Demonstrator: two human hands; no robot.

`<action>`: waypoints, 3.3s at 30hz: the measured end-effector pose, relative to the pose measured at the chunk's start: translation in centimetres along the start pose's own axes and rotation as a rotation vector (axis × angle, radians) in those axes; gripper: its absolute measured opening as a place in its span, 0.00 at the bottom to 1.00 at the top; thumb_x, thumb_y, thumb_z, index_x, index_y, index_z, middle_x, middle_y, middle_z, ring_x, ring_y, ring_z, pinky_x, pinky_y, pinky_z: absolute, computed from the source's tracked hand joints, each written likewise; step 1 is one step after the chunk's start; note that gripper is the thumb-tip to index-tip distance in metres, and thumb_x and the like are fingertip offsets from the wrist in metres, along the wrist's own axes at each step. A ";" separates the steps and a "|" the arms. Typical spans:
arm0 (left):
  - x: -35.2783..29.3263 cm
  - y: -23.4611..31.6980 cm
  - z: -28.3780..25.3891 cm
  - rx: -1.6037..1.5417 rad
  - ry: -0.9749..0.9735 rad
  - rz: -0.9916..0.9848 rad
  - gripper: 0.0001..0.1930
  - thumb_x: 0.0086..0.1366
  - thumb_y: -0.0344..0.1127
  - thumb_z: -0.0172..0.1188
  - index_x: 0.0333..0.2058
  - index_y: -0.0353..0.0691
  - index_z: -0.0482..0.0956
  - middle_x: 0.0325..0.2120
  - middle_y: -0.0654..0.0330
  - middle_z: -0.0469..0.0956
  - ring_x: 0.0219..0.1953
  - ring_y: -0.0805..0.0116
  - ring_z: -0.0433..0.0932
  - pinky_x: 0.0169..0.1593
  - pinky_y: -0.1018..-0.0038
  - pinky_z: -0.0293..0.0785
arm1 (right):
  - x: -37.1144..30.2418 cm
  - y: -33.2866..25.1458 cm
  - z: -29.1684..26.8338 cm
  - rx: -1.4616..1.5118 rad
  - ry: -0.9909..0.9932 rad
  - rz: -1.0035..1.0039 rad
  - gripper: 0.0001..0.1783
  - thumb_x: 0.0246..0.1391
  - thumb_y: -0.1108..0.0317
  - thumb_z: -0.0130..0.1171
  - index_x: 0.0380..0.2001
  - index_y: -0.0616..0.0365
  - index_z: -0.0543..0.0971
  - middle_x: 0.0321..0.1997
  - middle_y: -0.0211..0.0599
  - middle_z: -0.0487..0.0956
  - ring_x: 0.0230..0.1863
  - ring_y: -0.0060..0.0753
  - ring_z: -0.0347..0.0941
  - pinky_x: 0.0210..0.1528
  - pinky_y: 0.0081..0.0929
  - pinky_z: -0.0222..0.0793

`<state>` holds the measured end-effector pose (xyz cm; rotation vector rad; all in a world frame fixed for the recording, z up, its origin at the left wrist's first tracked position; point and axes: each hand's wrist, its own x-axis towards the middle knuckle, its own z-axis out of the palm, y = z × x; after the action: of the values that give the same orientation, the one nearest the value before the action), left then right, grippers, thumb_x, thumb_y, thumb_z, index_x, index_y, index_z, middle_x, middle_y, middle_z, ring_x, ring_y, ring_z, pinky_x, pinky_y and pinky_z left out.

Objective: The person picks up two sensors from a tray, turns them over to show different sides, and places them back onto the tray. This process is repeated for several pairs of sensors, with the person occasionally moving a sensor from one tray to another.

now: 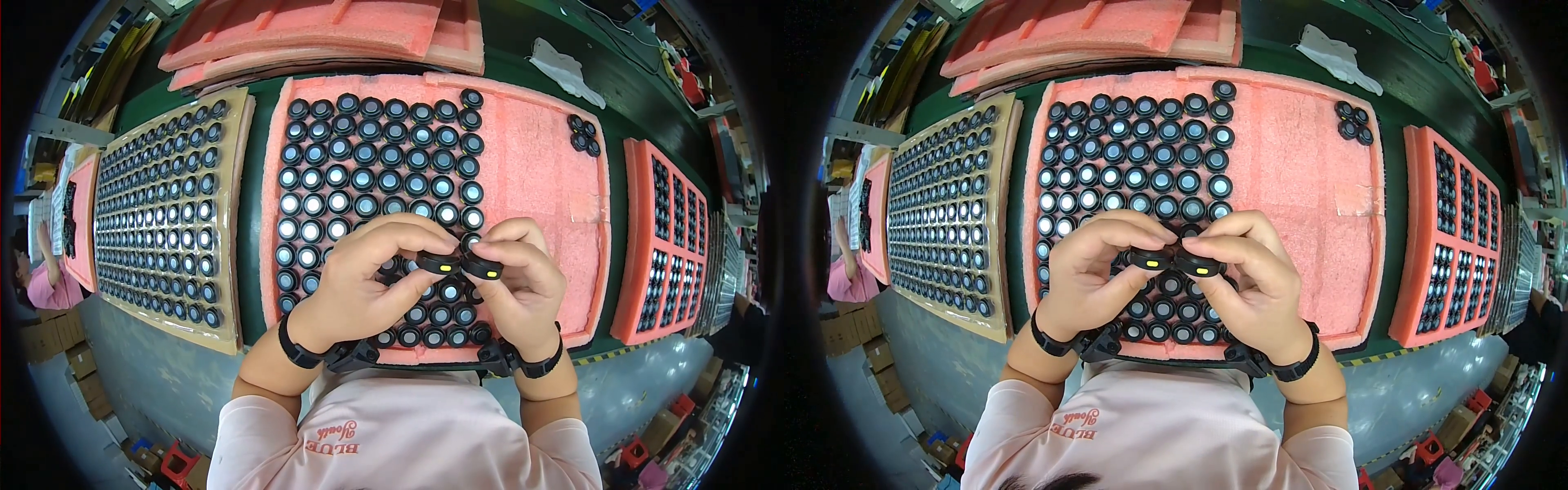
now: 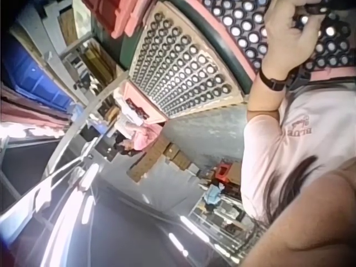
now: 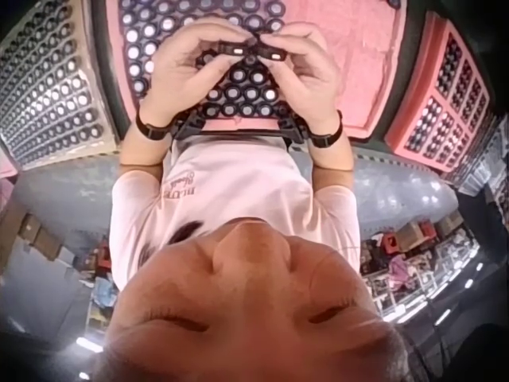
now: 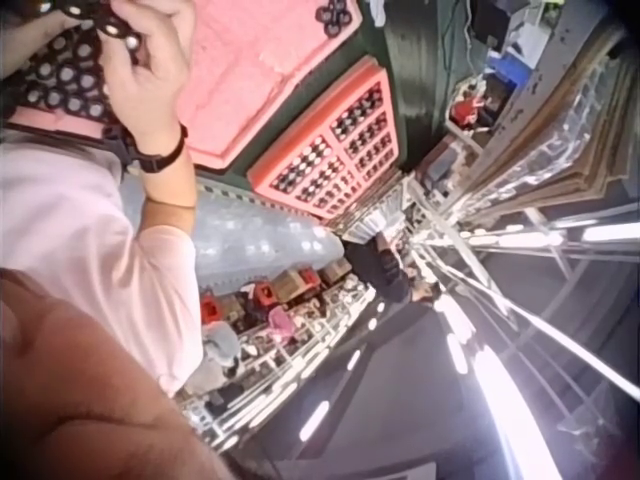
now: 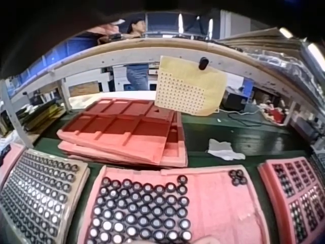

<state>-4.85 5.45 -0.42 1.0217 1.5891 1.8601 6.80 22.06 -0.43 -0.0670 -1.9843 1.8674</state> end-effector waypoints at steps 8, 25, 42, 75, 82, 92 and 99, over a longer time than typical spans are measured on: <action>0.3 -0.2 -0.2 0.019 -0.016 0.099 0.15 0.54 0.19 0.65 0.42 0.31 0.76 0.46 0.47 0.75 0.48 0.61 0.76 0.51 0.69 0.73 | 0.6 -0.2 -0.2 -0.040 -0.051 -0.131 0.19 0.47 0.83 0.64 0.45 0.66 0.78 0.51 0.45 0.71 0.49 0.32 0.72 0.46 0.22 0.72; 0.6 0.3 -0.4 0.203 -0.041 0.201 0.14 0.52 0.19 0.66 0.39 0.33 0.79 0.46 0.47 0.77 0.47 0.61 0.77 0.49 0.71 0.74 | 0.4 -0.2 -0.4 -0.111 -0.064 -0.154 0.20 0.44 0.83 0.65 0.44 0.68 0.78 0.50 0.49 0.73 0.51 0.39 0.72 0.54 0.32 0.69; 0.6 -0.2 -0.2 0.189 0.057 0.213 0.14 0.54 0.19 0.64 0.41 0.30 0.77 0.43 0.49 0.77 0.46 0.62 0.77 0.49 0.70 0.73 | 0.5 -0.1 -0.4 -0.208 -0.056 -0.152 0.16 0.48 0.80 0.65 0.42 0.66 0.75 0.40 0.41 0.72 0.42 0.36 0.75 0.46 0.29 0.72; 0.4 -0.3 0.2 0.254 0.090 0.147 0.15 0.54 0.25 0.65 0.42 0.35 0.80 0.31 0.59 0.77 0.29 0.69 0.72 0.33 0.76 0.68 | -3.5 -2.9 -4.1 -0.348 -0.049 0.289 0.13 0.49 0.79 0.64 0.40 0.65 0.76 0.37 0.37 0.79 0.38 0.24 0.74 0.42 0.22 0.69; 0.2 -0.1 1.1 0.178 0.059 0.161 0.15 0.54 0.24 0.64 0.42 0.35 0.79 0.35 0.58 0.79 0.31 0.71 0.73 0.34 0.79 0.69 | -8.3 -3.1 -6.0 -0.527 -0.094 0.590 0.11 0.49 0.81 0.62 0.37 0.64 0.76 0.35 0.34 0.79 0.37 0.22 0.75 0.38 0.21 0.70; 0.0 1.4 1.9 0.113 0.004 0.070 0.15 0.55 0.21 0.61 0.43 0.34 0.79 0.35 0.58 0.78 0.33 0.71 0.74 0.34 0.78 0.71 | -9.4 -2.4 -5.9 -0.581 -0.155 0.519 0.12 0.44 0.82 0.63 0.34 0.64 0.77 0.35 0.38 0.75 0.35 0.32 0.74 0.35 0.23 0.71; 0.0 1.7 2.1 0.239 -0.330 0.019 0.21 0.56 0.18 0.55 0.51 0.30 0.72 0.37 0.54 0.76 0.33 0.72 0.75 0.36 0.80 0.70 | -7.6 -3.1 -6.1 -0.675 -0.264 0.399 0.13 0.45 0.79 0.65 0.36 0.63 0.76 0.37 0.37 0.74 0.36 0.30 0.73 0.35 0.23 0.70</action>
<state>-2.99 6.41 1.38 1.3707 1.6254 1.4428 16.54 25.18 0.65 -0.4580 -2.8823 1.3653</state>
